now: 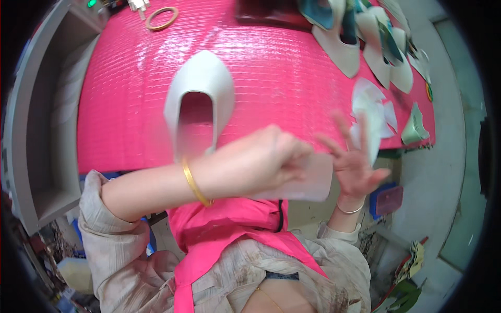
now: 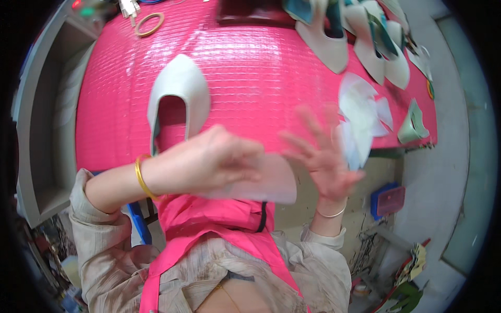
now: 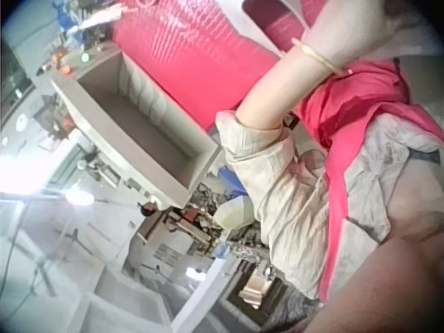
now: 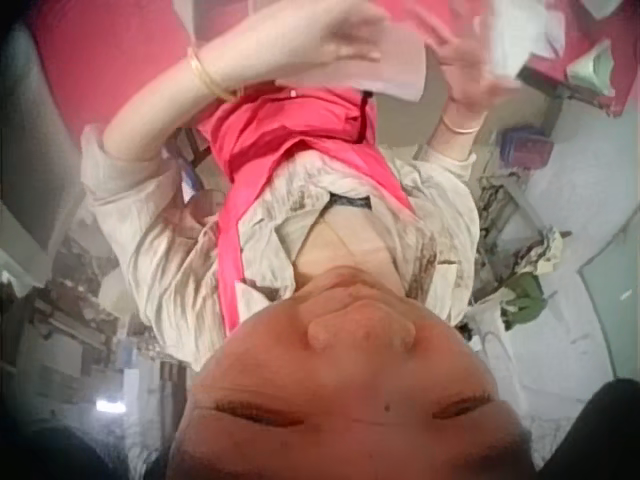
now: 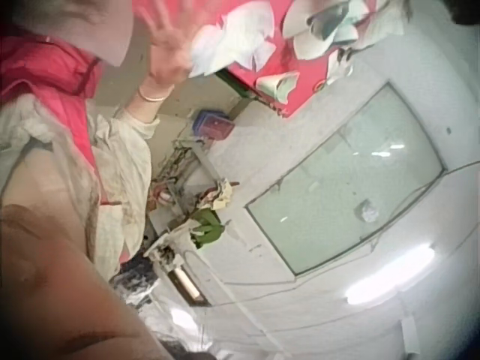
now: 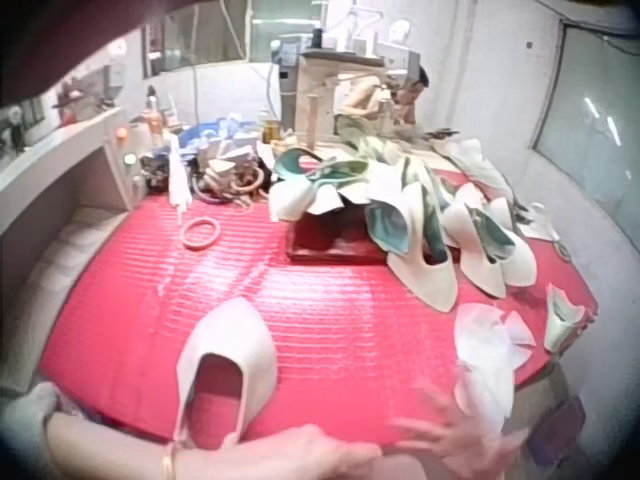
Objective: Checking and assembling shoe components by hand on a workstation.
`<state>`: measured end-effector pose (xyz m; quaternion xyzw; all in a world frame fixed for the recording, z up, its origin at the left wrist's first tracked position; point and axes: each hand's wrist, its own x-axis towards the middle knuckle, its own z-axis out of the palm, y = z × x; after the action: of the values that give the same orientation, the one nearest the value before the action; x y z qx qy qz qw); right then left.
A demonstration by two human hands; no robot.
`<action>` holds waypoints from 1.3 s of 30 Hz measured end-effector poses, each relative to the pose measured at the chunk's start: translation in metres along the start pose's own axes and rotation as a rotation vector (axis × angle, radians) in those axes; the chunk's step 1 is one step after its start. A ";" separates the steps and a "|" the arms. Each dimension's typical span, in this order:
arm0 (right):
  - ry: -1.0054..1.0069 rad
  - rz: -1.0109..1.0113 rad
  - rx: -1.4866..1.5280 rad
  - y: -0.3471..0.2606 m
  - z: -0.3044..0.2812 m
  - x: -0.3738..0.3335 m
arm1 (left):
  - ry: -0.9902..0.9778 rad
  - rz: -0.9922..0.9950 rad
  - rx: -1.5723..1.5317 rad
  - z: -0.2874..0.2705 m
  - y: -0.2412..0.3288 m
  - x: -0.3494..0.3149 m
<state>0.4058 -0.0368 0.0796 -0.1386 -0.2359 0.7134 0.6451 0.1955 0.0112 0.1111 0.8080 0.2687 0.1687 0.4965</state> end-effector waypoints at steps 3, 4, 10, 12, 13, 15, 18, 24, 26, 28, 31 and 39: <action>-0.202 0.389 -0.844 0.036 -0.010 0.014 | 0.122 -0.067 0.135 -0.006 -0.013 -0.038; -0.211 0.369 -0.852 0.040 -0.022 0.019 | 0.273 -0.232 -0.004 -0.022 -0.020 -0.052; -0.117 0.574 -0.363 0.134 -0.015 0.132 | 0.604 -0.428 0.048 -0.097 -0.172 -0.085; -0.121 0.887 -0.210 0.147 -0.019 0.142 | 0.686 -0.423 -0.390 -0.067 -0.163 -0.095; -0.081 0.971 -0.191 0.158 -0.026 0.132 | 0.813 -0.510 -0.608 -0.051 -0.146 -0.109; 0.035 1.063 -0.267 0.174 -0.029 0.094 | 0.709 -0.763 -0.460 -0.028 -0.119 -0.141; 0.010 1.052 -0.392 0.177 -0.004 0.084 | 0.828 -0.573 0.658 -0.001 -0.102 -0.154; -0.232 1.101 -0.557 0.189 0.025 0.109 | 0.782 -0.613 0.140 0.007 -0.123 -0.163; -0.309 1.016 -0.873 0.206 0.017 0.122 | 0.757 -0.789 -0.671 -0.014 -0.126 -0.173; -0.374 0.819 -1.205 0.216 0.014 0.121 | 0.823 -0.726 -0.705 -0.009 -0.126 -0.170; -0.352 0.668 -1.437 0.223 0.013 0.112 | 0.832 -0.770 -0.705 -0.012 -0.122 -0.173; -0.043 0.654 -1.534 0.222 0.030 0.103 | 0.845 -0.874 -0.548 -0.017 -0.121 -0.166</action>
<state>0.1879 0.0476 0.0019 -0.5876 -0.6164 0.5085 0.1274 0.0216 -0.0326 0.0094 0.3336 0.6903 0.3163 0.5587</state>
